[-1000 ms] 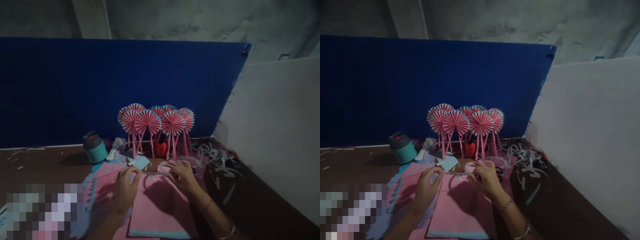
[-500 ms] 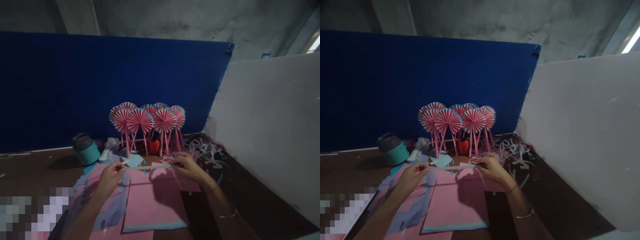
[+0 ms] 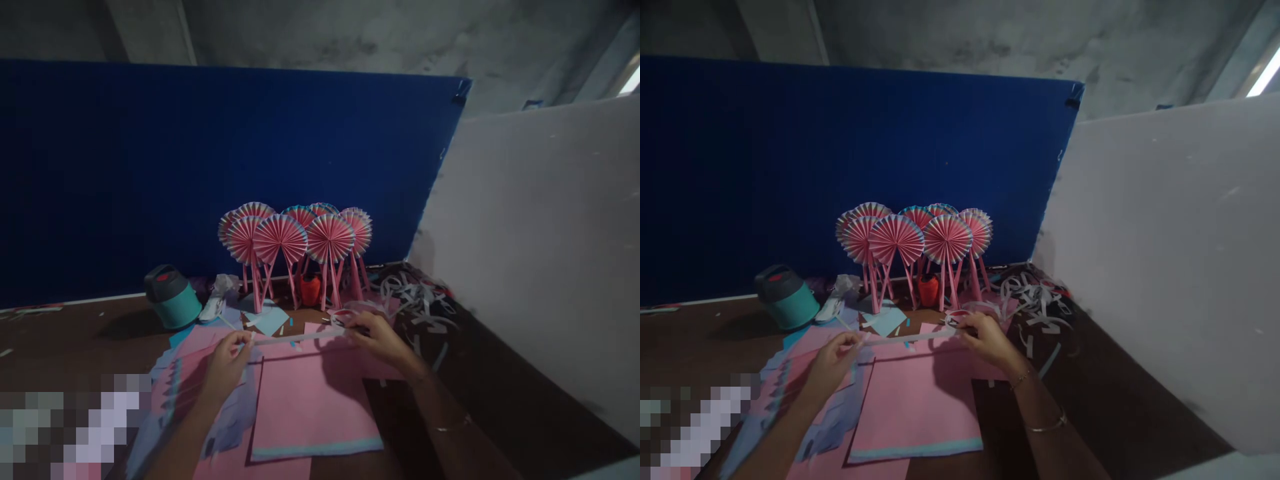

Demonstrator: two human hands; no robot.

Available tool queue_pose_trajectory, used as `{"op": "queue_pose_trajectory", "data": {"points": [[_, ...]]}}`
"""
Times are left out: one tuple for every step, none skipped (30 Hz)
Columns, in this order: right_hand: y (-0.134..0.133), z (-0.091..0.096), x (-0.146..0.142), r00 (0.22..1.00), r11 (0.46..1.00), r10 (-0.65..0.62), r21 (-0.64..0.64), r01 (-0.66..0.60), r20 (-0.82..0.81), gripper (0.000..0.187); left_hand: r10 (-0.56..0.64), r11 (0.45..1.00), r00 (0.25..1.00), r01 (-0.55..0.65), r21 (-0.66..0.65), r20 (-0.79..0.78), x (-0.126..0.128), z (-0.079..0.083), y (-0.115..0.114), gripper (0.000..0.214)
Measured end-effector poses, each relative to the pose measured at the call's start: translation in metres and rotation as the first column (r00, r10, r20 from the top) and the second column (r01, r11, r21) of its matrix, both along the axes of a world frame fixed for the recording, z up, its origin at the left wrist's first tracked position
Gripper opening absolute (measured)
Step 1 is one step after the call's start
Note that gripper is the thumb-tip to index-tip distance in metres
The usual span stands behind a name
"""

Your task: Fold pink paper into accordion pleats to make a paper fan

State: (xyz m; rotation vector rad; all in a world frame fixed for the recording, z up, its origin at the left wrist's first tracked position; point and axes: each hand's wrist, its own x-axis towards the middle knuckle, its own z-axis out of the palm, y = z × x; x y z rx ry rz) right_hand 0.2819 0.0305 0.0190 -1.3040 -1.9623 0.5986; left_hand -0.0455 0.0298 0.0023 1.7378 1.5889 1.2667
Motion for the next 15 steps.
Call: {"op": "queue_pose_trajectory", "data": {"points": [[0.001, -0.002, 0.000, 1.000, 1.000, -0.011, -0.006, 0.011, -0.026, 0.016, -0.013, 1.000, 1.000, 0.013, -0.017, 0.029, 0.000, 0.000, 0.000, 0.021], [0.002, -0.003, 0.000, 0.999, 1.000, -0.020, -0.010, 0.019, -0.045, 0.015, -0.022, 0.999, 0.998, 0.024, -0.035, 0.057, 0.001, 0.001, 0.001, 0.021], [0.003, -0.005, 0.001, 0.998, 1.000, -0.025, -0.012, 0.024, -0.057, 0.016, -0.028, 0.998, 0.996, 0.032, -0.048, 0.081, 0.001, 0.002, 0.001, 0.022], [0.004, -0.007, 0.001, 0.997, 1.000, -0.029, -0.014, 0.028, -0.065, 0.016, -0.027, 0.998, 0.994, 0.033, -0.056, 0.102, 0.002, 0.002, 0.001, 0.023], [0.005, -0.009, 0.002, 0.997, 0.999, -0.033, -0.019, 0.032, -0.073, 0.016, -0.024, 0.997, 0.992, 0.032, -0.064, 0.121, 0.003, 0.003, 0.000, 0.023], [0.006, -0.011, 0.003, 0.996, 0.999, -0.036, -0.028, 0.033, -0.081, 0.017, -0.019, 0.997, 0.990, 0.029, -0.072, 0.137, 0.004, 0.003, 0.000, 0.023], [0.006, -0.013, 0.004, 0.995, 0.999, -0.037, -0.041, 0.034, -0.093, 0.017, -0.011, 0.996, 0.989, 0.023, -0.080, 0.147, 0.004, 0.004, 0.000, 0.023], [0.007, -0.015, 0.005, 0.993, 0.998, -0.037, -0.057, 0.031, -0.109, 0.018, -0.003, 0.996, 0.988, 0.016, -0.085, 0.155, 0.005, 0.004, 0.000, 0.023], [0.008, -0.017, 0.006, 0.991, 0.997, -0.036, -0.075, 0.027, -0.126, 0.018, 0.005, 0.996, 0.987, 0.009, -0.087, 0.158, 0.005, 0.004, 0.000, 0.023], [0.009, -0.019, 0.007, 0.989, 0.995, -0.033, -0.096, 0.019, -0.143, 0.019, 0.010, 0.996, 0.988, 0.003, -0.087, 0.157, 0.006, 0.004, 0.000, 0.023], [0.010, -0.021, 0.008, 0.987, 0.993, -0.031, -0.114, 0.013, -0.157, 0.020, 0.017, 0.996, 0.988, -0.003, -0.088, 0.152, 0.006, 0.003, 0.000, 0.023], [0.010, -0.023, 0.009, 0.985, 0.992, -0.028, -0.128, 0.006, -0.169, 0.021, 0.024, 0.996, 0.989, -0.011, -0.089, 0.146, 0.005, 0.002, 0.001, 0.024], [0.011, -0.024, 0.009, 0.984, 0.991, -0.025, -0.136, 0.001, -0.176, 0.022, 0.029, 0.996, 0.990, -0.017, -0.088, 0.140, 0.005, 0.001, 0.001, 0.024], [0.011, -0.025, 0.010, 0.983, 0.990, -0.023, -0.138, -0.002, -0.180, 0.023, 0.030, 0.996, 0.991, -0.018, -0.085, 0.134, 0.005, 0.000, 0.002, 0.024], [0.011, -0.025, 0.010, 0.983, 0.991, -0.022, -0.135, -0.003, -0.181, 0.023, 0.027, 0.997, 0.991, -0.017, -0.080, 0.127, 0.004, 0.000, 0.002, 0.024]]}}
